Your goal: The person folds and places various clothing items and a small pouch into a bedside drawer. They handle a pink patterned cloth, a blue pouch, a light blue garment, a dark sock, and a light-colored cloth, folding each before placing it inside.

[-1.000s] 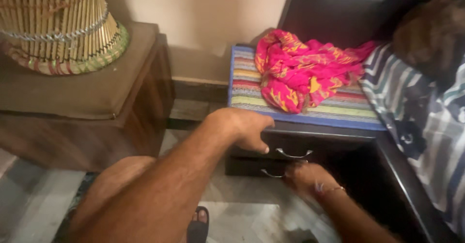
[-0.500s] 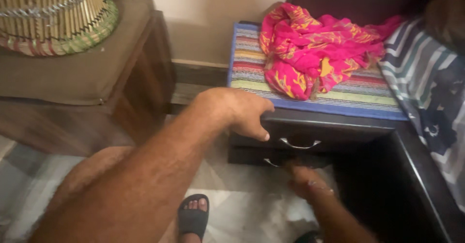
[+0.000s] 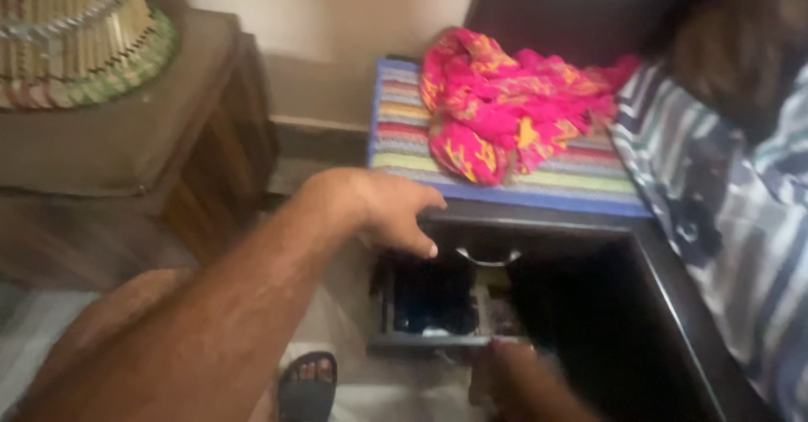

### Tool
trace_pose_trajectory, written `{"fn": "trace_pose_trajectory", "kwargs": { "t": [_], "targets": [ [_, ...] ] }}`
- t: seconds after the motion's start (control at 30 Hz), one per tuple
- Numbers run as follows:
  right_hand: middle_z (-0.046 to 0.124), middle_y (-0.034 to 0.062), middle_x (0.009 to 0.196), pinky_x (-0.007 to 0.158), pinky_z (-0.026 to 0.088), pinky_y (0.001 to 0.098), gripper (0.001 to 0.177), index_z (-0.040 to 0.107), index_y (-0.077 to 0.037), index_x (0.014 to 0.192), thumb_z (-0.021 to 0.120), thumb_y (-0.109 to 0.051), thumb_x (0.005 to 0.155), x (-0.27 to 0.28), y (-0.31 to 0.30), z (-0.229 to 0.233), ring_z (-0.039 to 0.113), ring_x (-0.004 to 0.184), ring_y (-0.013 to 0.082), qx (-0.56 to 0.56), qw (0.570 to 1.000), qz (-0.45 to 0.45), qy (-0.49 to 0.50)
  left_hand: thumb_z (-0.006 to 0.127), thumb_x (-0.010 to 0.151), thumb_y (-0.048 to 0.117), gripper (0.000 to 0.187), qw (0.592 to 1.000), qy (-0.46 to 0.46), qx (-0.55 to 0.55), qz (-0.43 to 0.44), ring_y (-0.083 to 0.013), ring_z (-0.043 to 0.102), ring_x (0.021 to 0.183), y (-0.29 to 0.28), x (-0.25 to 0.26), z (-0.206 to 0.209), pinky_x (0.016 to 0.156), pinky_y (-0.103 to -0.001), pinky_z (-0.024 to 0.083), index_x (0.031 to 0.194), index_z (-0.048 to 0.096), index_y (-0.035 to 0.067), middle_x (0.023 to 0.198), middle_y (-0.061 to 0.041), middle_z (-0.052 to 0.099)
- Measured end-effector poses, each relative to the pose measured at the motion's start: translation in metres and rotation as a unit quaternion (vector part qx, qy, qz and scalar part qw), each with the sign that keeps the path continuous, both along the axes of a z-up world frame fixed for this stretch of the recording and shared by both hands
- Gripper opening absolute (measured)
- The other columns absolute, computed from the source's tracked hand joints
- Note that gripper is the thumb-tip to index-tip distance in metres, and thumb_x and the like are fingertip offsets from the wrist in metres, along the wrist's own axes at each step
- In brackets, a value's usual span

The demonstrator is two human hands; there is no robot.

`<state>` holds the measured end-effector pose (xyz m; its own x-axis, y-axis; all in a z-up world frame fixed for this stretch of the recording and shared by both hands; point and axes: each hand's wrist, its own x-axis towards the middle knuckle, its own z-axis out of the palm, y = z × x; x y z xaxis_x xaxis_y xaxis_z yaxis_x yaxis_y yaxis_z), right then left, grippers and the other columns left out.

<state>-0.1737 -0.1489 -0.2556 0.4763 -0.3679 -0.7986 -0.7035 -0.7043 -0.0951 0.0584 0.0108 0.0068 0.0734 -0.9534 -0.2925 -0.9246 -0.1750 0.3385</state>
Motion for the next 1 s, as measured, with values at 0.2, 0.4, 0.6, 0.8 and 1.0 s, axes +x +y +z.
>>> {"fn": "trace_pose_trajectory", "kwargs": {
  "t": [0.2,0.4,0.6,0.8,1.0],
  "targets": [
    [0.056,0.0253,0.142,0.108,0.049,0.0458,0.080,0.022,-0.015,0.164,0.055,-0.031,0.092,-0.032,0.008,0.032,0.059,0.130,0.0360,-0.003,0.997,0.054,0.050,0.072,0.082,0.048,0.068,0.991,0.064,0.101,0.056,-0.0277,0.073,0.115,0.009,-0.017,0.018,0.088,-0.042,0.063,0.142,0.057,0.019,0.131,-0.011,0.071],
    [0.057,0.0254,0.141,0.106,0.049,0.0472,0.079,0.026,-0.014,0.163,0.053,-0.041,0.094,-0.014,-0.014,0.024,0.060,0.128,0.0358,-0.052,0.998,0.024,0.037,0.075,0.083,0.049,0.076,0.998,-0.033,0.045,-0.016,-0.0283,0.054,0.134,0.022,-0.016,0.018,0.110,-0.040,0.045,0.148,0.049,0.020,0.146,-0.009,0.058],
    [0.057,0.0255,0.141,0.104,0.050,0.0486,0.080,0.029,-0.012,0.163,0.051,-0.051,0.096,-0.053,0.000,-0.040,0.061,0.126,0.0357,-0.005,0.997,-0.029,0.070,0.072,0.083,0.047,0.075,0.996,-0.039,0.083,0.010,-0.0273,0.055,0.134,0.022,-0.023,0.027,0.109,-0.041,0.045,0.150,0.047,0.025,0.145,-0.006,0.059],
    [0.057,0.0255,0.140,0.102,0.050,0.0500,0.083,0.032,-0.010,0.162,0.049,-0.060,0.098,-0.039,0.007,-0.084,0.062,0.124,0.0355,-0.016,0.996,-0.074,0.056,0.072,0.084,0.047,0.078,0.994,-0.037,0.098,-0.002,-0.0277,0.053,0.135,0.016,-0.029,0.027,0.110,-0.041,0.044,0.152,0.042,0.024,0.147,-0.006,0.055],
    [0.051,0.0171,0.150,0.111,0.043,0.0548,0.092,0.044,-0.013,0.155,0.052,-0.079,0.092,-0.010,0.051,-0.010,0.054,0.135,0.0349,0.004,0.920,-0.378,0.106,0.072,0.084,0.048,0.077,0.994,-0.043,0.100,0.007,-0.0273,0.053,0.135,0.010,-0.028,0.026,0.110,-0.041,0.044,0.152,0.043,0.025,0.147,-0.005,0.056]
  ]
}}
